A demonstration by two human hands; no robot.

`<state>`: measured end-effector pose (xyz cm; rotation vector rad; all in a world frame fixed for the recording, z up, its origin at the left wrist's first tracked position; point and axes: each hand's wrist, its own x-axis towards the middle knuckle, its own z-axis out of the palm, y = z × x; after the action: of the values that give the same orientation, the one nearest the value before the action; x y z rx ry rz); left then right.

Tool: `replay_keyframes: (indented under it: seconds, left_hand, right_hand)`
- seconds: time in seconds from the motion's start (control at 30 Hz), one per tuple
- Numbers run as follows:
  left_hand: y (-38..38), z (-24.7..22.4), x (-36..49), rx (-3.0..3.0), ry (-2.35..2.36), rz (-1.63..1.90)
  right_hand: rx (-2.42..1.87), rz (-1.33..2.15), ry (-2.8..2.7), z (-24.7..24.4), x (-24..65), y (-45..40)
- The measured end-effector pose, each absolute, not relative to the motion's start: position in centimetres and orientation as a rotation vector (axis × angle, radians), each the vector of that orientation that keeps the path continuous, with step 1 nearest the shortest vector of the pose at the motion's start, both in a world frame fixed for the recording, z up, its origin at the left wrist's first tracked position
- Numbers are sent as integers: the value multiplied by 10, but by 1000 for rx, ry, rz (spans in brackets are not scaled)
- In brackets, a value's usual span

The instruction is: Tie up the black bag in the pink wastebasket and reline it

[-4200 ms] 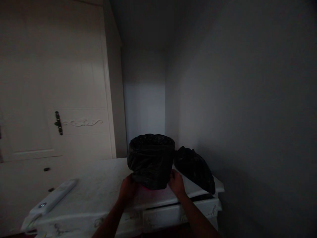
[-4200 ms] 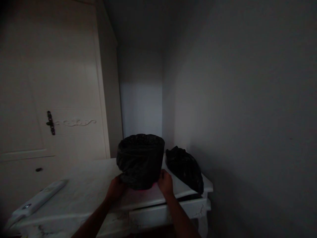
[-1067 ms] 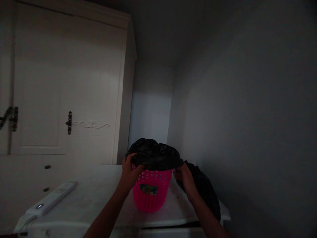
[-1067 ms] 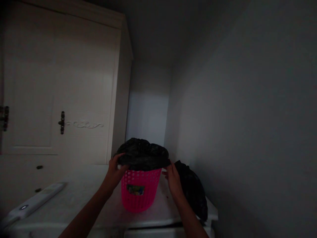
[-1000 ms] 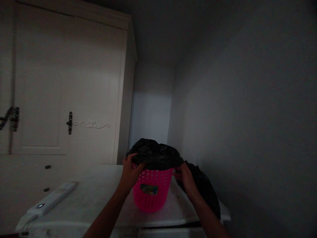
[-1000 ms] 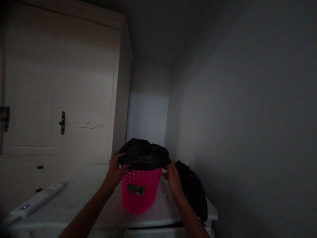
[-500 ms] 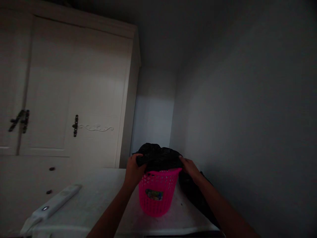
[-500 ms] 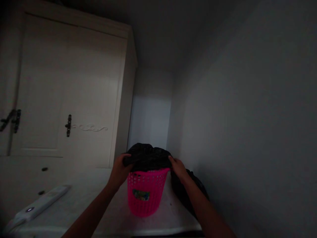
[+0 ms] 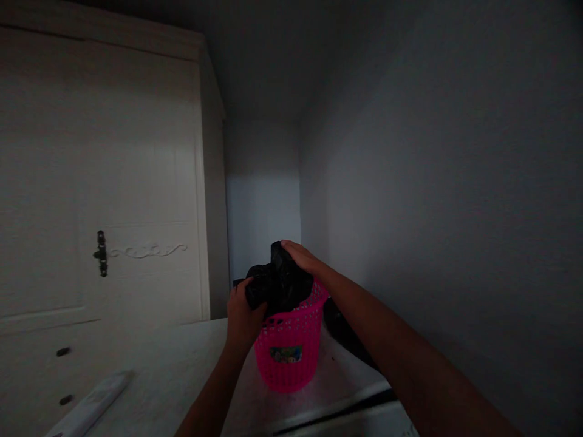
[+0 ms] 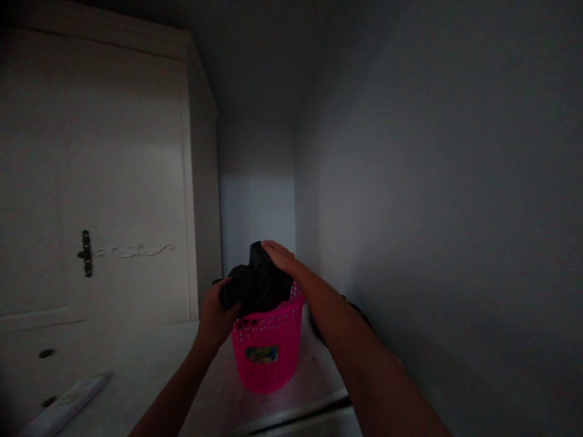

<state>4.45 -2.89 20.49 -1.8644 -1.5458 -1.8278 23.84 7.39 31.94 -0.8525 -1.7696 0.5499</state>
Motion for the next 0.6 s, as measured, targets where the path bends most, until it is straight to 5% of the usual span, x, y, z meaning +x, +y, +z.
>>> replay_keyframes:
  seconds: [0.2,0.6]
  left_hand:
    - [-30,201,61,-1873,-1450,-1831]
    - [-47,219,56,-1341,-1675,-2055]
  right_hand:
    - [-806,8,-2224,371,194,25]
    - [-214,-1029,-2283,444,187,-69]
